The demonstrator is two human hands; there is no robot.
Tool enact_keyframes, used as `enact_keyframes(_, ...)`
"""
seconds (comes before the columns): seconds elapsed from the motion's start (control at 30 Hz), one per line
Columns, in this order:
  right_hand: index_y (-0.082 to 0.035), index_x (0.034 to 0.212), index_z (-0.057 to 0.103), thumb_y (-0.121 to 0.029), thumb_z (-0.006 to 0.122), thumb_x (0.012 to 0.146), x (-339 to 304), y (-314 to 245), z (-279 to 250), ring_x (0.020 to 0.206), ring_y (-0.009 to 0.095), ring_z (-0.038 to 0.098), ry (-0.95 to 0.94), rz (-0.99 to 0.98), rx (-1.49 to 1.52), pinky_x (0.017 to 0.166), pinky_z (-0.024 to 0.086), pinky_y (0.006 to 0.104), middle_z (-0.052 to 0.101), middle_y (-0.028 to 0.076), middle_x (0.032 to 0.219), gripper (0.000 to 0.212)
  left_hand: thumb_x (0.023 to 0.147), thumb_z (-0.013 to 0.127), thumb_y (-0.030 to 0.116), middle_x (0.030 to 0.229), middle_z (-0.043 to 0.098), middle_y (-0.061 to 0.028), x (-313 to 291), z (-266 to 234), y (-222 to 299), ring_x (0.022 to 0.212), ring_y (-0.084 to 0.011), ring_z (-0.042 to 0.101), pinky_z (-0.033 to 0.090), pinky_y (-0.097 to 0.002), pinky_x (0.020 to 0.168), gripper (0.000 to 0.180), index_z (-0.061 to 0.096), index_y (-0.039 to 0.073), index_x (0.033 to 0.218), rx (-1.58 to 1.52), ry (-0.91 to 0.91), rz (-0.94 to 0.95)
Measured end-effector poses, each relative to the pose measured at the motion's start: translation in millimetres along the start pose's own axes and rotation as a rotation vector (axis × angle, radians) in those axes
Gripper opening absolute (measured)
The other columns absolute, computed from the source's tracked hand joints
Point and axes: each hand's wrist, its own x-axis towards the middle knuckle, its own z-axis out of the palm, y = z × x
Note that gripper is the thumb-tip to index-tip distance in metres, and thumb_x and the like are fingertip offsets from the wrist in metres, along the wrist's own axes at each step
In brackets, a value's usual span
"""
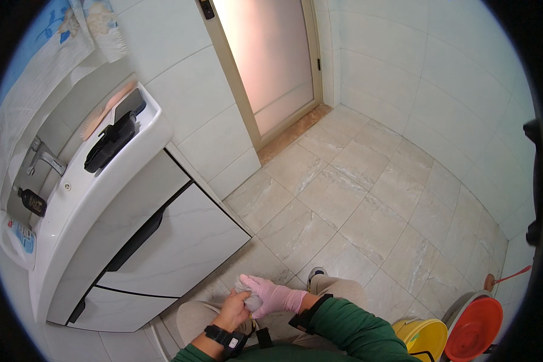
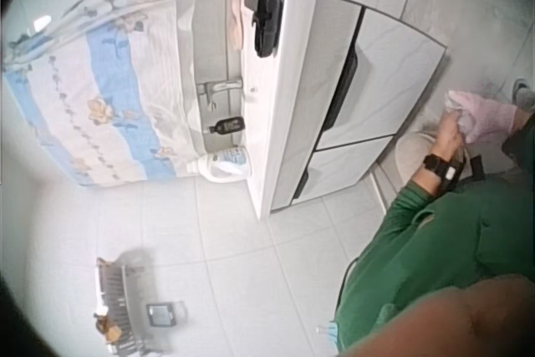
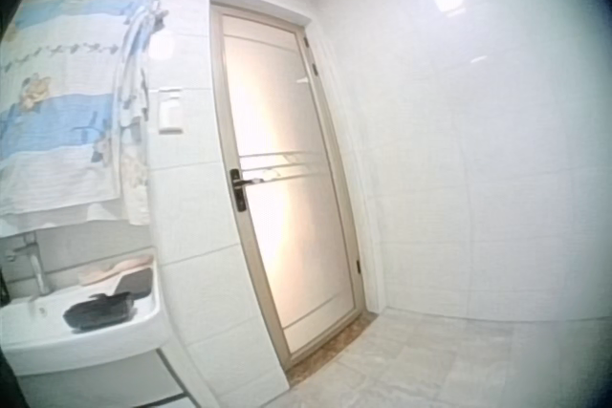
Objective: The person kneels on the bathroom floor and wipes the exterior of a white vanity cabinet using a cloth. They clean the drawer fronts and side panels, switching the cloth between hands as they work.
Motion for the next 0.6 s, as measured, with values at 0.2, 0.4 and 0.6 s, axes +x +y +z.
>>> enact_keyframes(0.2,-0.007,0.142,0.036,-0.030,0.075,0.072,5.1,-4.1,-7.9,0.112,0.039,0.056,-0.013,0.188,-0.049,0.093,0.047,0.0410,0.056,0.024,0.122,0.083,0.097,0.049,0.014,0.131,0.054,-0.0126,-10.3,1.4,1.1,0.116,-0.0308,0.056,0.046,-0.0496,0.098,0.039,0.042,0.005,0.135,0.094,-0.232,-0.144)
enact_keyframes(0.4,-0.010,0.128,0.051,-0.027,0.068,0.078,5.7,-10.1,-15.6,0.105,0.037,0.059,0.047,0.237,-0.085,0.086,0.049,0.0410,0.063,0.019,0.109,0.056,0.099,0.049,0.022,0.133,0.053,-0.0097,-14.6,5.6,1.8,0.118,-0.0282,0.055,0.042,-0.0506,0.101,0.042,0.039,0.008,0.138,0.145,-0.223,-0.179)
enact_keyframes(0.6,-0.011,0.109,0.060,-0.023,0.067,0.078,13.6,11.0,-10.6,0.100,0.038,0.059,0.324,0.204,0.131,0.080,0.049,0.0410,0.064,0.018,0.104,0.034,0.099,0.052,0.023,0.124,0.057,-0.0088,-17.6,-0.9,11.1,0.110,-0.0243,0.058,0.045,-0.0413,0.097,0.051,0.031,0.009,0.143,0.275,-0.224,-0.029)
